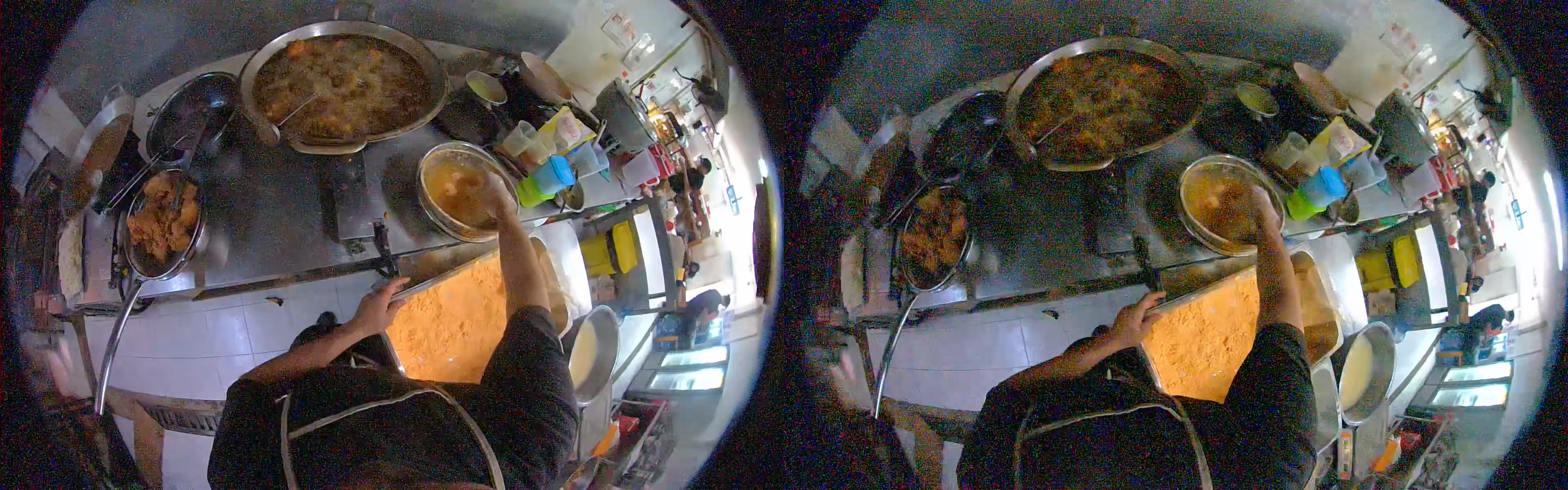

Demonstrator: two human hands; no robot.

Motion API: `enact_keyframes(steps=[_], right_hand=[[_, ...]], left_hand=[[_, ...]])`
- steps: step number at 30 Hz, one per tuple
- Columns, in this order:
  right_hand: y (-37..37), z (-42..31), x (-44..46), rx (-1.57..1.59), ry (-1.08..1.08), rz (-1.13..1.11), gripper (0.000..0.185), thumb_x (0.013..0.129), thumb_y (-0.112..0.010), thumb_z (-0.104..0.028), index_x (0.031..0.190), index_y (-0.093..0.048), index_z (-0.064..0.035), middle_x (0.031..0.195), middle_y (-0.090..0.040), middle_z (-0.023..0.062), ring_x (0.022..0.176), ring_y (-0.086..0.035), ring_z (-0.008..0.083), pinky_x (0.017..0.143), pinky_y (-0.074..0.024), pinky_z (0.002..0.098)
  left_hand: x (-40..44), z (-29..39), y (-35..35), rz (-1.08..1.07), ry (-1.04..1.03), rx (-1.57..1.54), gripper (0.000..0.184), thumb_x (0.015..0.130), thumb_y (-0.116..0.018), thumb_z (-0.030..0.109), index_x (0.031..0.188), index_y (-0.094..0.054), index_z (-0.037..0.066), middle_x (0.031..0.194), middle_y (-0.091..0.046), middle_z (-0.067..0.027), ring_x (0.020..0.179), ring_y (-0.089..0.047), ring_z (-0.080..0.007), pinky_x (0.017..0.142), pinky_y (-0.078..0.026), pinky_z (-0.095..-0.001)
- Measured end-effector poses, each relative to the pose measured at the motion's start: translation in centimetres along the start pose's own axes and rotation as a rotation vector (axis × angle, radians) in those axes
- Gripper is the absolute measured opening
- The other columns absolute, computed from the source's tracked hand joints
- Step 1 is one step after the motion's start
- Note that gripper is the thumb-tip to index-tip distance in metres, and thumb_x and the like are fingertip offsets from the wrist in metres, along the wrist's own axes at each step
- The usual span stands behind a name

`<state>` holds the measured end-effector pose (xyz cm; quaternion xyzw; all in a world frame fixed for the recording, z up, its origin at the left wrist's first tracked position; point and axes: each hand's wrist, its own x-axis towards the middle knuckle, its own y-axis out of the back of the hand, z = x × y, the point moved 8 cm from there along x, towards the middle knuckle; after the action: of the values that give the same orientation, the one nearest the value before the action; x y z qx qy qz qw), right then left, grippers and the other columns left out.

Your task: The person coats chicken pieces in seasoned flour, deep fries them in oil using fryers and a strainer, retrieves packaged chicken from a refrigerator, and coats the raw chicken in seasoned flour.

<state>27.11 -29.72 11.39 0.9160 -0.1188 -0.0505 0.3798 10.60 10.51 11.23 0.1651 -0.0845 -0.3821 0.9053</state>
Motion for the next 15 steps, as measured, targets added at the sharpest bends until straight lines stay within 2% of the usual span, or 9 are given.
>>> enact_keyframes(steps=[1, 2, 4, 6, 7, 9, 10, 13, 15], right_hand=[[-1.4, 0.0, 0.6, 0.103, 0.001, -0.106, 0.051, 0.066, -0.071, -0.033, 0.108, -0.057, -0.009, 0.095, -0.064, 0.0171, 0.093, -0.06, 0.0312, 0.082, -0.0458, 0.0397], [-3.3, -0.1, 2.3, -0.557, 0.448, -0.052, 0.048, 0.067, -0.07, -0.031, 0.107, -0.057, -0.0087, 0.095, -0.064, 0.0159, 0.09, -0.061, 0.0303, 0.08, -0.0463, 0.039], [-7.1, -2.7, 1.6, -1.209, 0.885, 0.024, 0.045, 0.068, -0.069, -0.028, 0.106, -0.057, -0.0084, 0.096, -0.064, 0.0147, 0.088, -0.062, 0.0293, 0.079, -0.0469, 0.0384], [-8.5, -1.0, 3.7, -0.76, 0.179, -0.294, 0.036, 0.068, -0.069, -0.026, 0.099, -0.06, -0.0088, 0.095, -0.064, 0.0118, 0.088, -0.06, 0.0279, 0.078, -0.0466, 0.0366], [-9.0, 0.7, 4.3, -0.749, 0.177, -0.295, 0.036, 0.068, -0.069, -0.026, 0.099, -0.06, -0.0088, 0.095, -0.064, 0.0118, 0.088, -0.06, 0.0279, 0.078, -0.0466, 0.0366], [-12.8, 1.0, 3.0, -1.252, 0.959, -0.339, 0.035, 0.068, -0.069, -0.027, 0.097, -0.059, -0.0102, 0.089, -0.063, 0.0103, 0.085, -0.06, 0.028, 0.077, -0.0467, 0.0348], [-13.8, 0.5, 2.4, -1.246, 0.951, -0.33, 0.035, 0.068, -0.069, -0.027, 0.097, -0.059, -0.0102, 0.089, -0.063, 0.0103, 0.085, -0.06, 0.028, 0.077, -0.0467, 0.0348], [-11.3, -0.7, 2.3, -0.819, 0.501, -0.314, 0.028, 0.073, -0.064, -0.025, 0.096, -0.06, -0.0108, 0.088, -0.063, 0.0096, 0.082, -0.06, 0.0265, 0.073, -0.0474, 0.0341], [-8.9, -1.5, 2.1, -0.592, 0.327, -0.253, 0.023, 0.076, -0.06, -0.024, 0.096, -0.06, -0.0113, 0.087, -0.063, 0.0092, 0.079, -0.06, 0.0255, 0.07, -0.0478, 0.0337]], left_hand=[[0.0, -0.3, -0.1, 0.006, 0.004, 0.011, 0.048, 0.086, -0.054, 0.021, 0.13, -0.035, 0.017, 0.112, -0.057, -0.0193, 0.095, -0.058, -0.0362, 0.079, -0.046, -0.0428], [0.0, -0.6, -0.3, 0.005, 0.01, 0.006, 0.049, 0.086, -0.055, 0.022, 0.13, -0.035, 0.017, 0.11, -0.058, -0.0194, 0.093, -0.059, -0.036, 0.079, -0.047, -0.0428], [0.1, -0.7, -0.3, 0.002, 0.024, 0.008, 0.049, 0.086, -0.055, 0.022, 0.13, -0.035, 0.017, 0.108, -0.059, -0.0195, 0.092, -0.06, -0.0359, 0.078, -0.047, -0.0428], [0.0, -0.3, -0.2, -0.01, 0.036, -0.008, 0.049, 0.085, -0.055, 0.02, 0.13, -0.035, 0.016, 0.104, -0.06, -0.0196, 0.09, -0.06, -0.036, 0.076, -0.047, -0.0426], [0.0, -0.1, -0.2, -0.016, 0.043, 0.0, 0.049, 0.085, -0.055, 0.02, 0.13, -0.035, 0.016, 0.104, -0.06, -0.0196, 0.09, -0.06, -0.036, 0.076, -0.047, -0.0426], [0.2, 0.5, 0.1, 0.001, 0.019, 0.055, 0.049, 0.085, -0.055, 0.019, 0.129, -0.036, 0.015, 0.102, -0.061, -0.019, 0.088, -0.061, -0.0362, 0.073, -0.048, -0.0426], [0.0, 0.5, 0.1, -0.007, 0.017, 0.065, 0.049, 0.085, -0.055, 0.019, 0.129, -0.036, 0.015, 0.102, -0.061, -0.019, 0.088, -0.061, -0.0362, 0.073, -0.048, -0.0426], [0.2, 1.1, 0.1, 0.057, -0.051, 0.046, 0.048, 0.084, -0.055, 0.018, 0.129, -0.036, 0.015, 0.102, -0.061, -0.0185, 0.086, -0.061, -0.0363, 0.071, -0.049, -0.0421], [0.1, 0.5, -0.1, 0.016, -0.024, 0.052, 0.048, 0.084, -0.054, 0.017, 0.129, -0.036, 0.014, 0.103, -0.061, -0.0195, 0.087, -0.062, -0.0356, 0.072, -0.049, -0.0417]])
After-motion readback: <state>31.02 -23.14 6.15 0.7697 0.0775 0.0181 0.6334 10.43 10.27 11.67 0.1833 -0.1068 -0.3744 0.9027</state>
